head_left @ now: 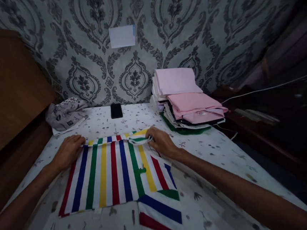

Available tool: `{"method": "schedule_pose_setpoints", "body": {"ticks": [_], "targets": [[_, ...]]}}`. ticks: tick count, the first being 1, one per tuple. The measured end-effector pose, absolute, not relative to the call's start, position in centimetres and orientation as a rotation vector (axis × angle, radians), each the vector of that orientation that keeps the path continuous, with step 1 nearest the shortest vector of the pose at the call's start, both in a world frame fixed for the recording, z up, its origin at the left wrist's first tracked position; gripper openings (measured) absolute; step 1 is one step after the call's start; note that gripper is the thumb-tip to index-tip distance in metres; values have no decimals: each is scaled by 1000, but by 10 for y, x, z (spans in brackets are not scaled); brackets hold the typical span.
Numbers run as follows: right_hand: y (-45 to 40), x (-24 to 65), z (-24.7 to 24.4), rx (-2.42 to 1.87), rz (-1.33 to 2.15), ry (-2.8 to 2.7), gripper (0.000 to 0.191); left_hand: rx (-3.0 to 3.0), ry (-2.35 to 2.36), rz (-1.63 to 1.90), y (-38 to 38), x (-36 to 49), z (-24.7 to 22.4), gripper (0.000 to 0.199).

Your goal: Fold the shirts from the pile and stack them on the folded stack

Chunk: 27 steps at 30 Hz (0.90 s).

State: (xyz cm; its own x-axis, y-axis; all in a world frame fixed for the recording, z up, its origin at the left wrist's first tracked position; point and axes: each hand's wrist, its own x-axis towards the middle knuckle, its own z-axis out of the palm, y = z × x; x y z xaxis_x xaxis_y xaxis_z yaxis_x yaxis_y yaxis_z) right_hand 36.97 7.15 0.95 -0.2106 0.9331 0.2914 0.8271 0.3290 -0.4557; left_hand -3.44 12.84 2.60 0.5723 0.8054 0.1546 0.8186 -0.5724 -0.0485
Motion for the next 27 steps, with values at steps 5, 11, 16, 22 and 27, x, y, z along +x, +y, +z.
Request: {"method": "schedule_pose_setpoints", "body": {"ticks": [5, 11, 16, 22, 27], "targets": [[29, 364, -8, -1711, 236, -2310, 21, -2642, -1437, 13, 113, -35, 16, 36], [36, 374, 32, -1643, 482, -2514, 20, -2659, -1501, 219, 110, -44, 36, 37], [69, 352, 39, -1504, 421, -2297, 51, -2810, -1566, -71, 111, -10, 39, 50], [98, 319, -14, -1724, 312, -2420, 65, -2842, -1758, 62, 119, 19, -7, 75], [97, 328, -26, -1762, 317, -2414, 67, -2593, -1947, 180, 131, -33, -22, 77]]}}
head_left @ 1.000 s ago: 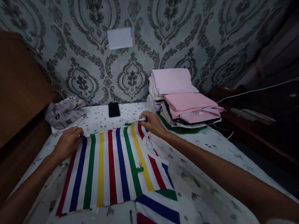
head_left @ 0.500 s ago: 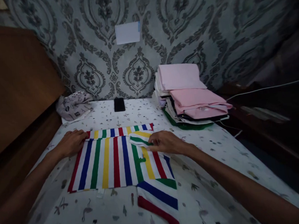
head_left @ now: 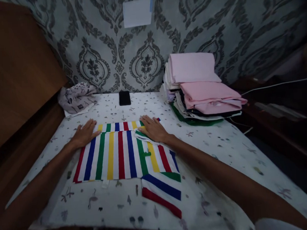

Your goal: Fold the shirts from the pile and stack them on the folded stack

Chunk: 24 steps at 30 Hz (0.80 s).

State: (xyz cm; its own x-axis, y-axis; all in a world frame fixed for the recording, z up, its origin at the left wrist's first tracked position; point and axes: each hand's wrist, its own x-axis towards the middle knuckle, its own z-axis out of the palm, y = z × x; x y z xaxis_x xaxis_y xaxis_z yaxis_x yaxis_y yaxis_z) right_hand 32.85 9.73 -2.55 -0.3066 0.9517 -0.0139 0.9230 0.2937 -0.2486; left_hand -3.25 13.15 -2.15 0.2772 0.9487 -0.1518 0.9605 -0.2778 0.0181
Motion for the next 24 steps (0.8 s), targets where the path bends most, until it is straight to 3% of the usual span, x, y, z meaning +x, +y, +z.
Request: {"method": "schedule_pose_setpoints", "body": {"ticks": [6, 11, 15, 19, 24], "targets": [[40, 360, -16, -1585, 130, -2230, 50, 2448, 1953, -159, 112, -56, 11, 78], [-61, 399, 8, -1151, 283, -2535, 40, 2328, 1304, -447, 60, -47, 57, 50], [-111, 403, 17, -1026, 293, -2708, 45, 2407, 1060, -448, 13, -52, 42, 40], [-118, 389, 9, -1015, 171, -2700, 34, 2657, 1108, -290, -10, -60, 11, 41], [-103, 377, 1, -989, 235, -2635, 28, 2585, 1139, -296, -7, -59, 23, 29]]}}
